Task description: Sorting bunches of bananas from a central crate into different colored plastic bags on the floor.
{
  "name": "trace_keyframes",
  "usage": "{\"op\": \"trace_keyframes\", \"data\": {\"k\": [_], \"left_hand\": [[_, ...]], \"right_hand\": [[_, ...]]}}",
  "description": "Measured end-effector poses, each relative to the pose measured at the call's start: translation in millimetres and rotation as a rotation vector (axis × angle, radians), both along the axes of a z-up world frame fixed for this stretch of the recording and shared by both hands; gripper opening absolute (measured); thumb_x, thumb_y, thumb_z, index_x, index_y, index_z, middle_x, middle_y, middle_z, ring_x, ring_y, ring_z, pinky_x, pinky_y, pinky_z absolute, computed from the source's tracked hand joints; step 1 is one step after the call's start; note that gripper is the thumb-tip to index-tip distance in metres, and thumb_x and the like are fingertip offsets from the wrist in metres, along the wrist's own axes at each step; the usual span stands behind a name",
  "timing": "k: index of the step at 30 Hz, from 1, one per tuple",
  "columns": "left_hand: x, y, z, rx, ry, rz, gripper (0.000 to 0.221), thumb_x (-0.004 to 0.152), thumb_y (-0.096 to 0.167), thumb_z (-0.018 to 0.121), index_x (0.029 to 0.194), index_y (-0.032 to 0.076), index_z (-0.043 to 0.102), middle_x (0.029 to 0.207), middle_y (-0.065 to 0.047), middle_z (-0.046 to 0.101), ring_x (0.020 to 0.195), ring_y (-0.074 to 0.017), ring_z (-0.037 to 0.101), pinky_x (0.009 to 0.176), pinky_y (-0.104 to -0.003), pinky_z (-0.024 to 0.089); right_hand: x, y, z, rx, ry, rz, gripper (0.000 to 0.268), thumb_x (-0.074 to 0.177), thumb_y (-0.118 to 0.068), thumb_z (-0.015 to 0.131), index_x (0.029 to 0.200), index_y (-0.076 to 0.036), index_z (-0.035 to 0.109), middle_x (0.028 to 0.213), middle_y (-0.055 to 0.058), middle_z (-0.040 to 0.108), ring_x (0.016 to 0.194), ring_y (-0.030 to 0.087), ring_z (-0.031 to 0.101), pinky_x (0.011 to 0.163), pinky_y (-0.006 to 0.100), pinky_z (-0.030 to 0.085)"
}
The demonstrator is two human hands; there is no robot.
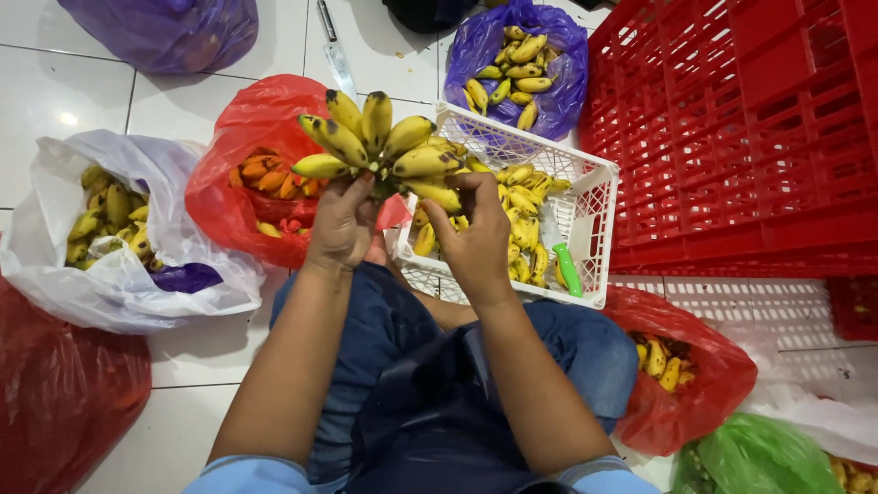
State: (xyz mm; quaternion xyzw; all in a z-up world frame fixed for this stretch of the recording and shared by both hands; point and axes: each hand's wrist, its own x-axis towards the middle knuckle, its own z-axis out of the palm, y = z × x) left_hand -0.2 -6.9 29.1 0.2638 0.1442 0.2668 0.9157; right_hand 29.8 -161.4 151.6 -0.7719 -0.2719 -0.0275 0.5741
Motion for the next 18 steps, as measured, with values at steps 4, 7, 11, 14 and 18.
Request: {"op": "trace_keyframes", "data": {"k": [4, 7, 11, 14, 18], "left_hand": [[3.1, -4.3, -0.4, 0.078, 0.047, 0.033, 0.031, 0.091, 0.003, 0.069, 0.121, 0.000, 0.062, 0.103, -0.006, 0.065, 0.091, -0.0188, 0.069, 0.078, -0.031, 0.062], [3.9, -5.1, -6.8, 0.175, 0.099, 0.079, 0.028, 0.090, 0.004, 0.071, 0.117, 0.005, 0.066, 0.101, 0.000, 0.066, 0.088, -0.0102, 0.065, 0.079, -0.026, 0.060], [4.5, -11.0, -3.9, 0.314, -0.003, 0.185, 0.039, 0.092, -0.004, 0.068, 0.129, 0.004, 0.059, 0.116, -0.005, 0.064, 0.109, -0.0139, 0.060, 0.098, -0.033, 0.055], [6.3, -9.7, 1.6, 0.435, -0.019, 0.224, 0.040, 0.092, -0.006, 0.068, 0.130, 0.003, 0.058, 0.120, -0.007, 0.064, 0.114, -0.0167, 0.059, 0.101, -0.036, 0.053], [4.7, -13.9, -8.5, 0.542, -0.003, 0.267, 0.042, 0.090, -0.008, 0.070, 0.128, 0.004, 0.057, 0.117, -0.007, 0.064, 0.112, -0.0164, 0.059, 0.098, -0.036, 0.054]], "right_hand": [[-1.0, 2.8, -6.6, -0.033, 0.000, -0.035, 0.035, 0.087, -0.014, 0.081, 0.106, -0.003, 0.054, 0.094, 0.020, 0.064, 0.095, 0.034, 0.070, 0.080, 0.043, 0.057], [-2.5, 7.4, -14.0, -0.035, -0.018, -0.079, 0.037, 0.085, -0.018, 0.083, 0.106, -0.005, 0.056, 0.095, 0.017, 0.065, 0.088, 0.027, 0.069, 0.078, 0.037, 0.058], [-3.8, 10.0, -14.8, -0.075, -0.075, -0.095, 0.035, 0.085, -0.016, 0.082, 0.104, -0.004, 0.056, 0.094, 0.017, 0.064, 0.086, 0.030, 0.070, 0.074, 0.037, 0.058], [0.7, 13.7, -17.2, -0.110, -0.120, -0.094, 0.036, 0.084, -0.016, 0.084, 0.103, -0.005, 0.055, 0.094, 0.016, 0.064, 0.084, 0.029, 0.070, 0.072, 0.035, 0.058], [-6.6, 19.6, -16.3, -0.134, -0.199, -0.065, 0.036, 0.084, -0.015, 0.083, 0.101, -0.006, 0.053, 0.091, 0.014, 0.057, 0.077, 0.030, 0.067, 0.064, 0.034, 0.058]]}}
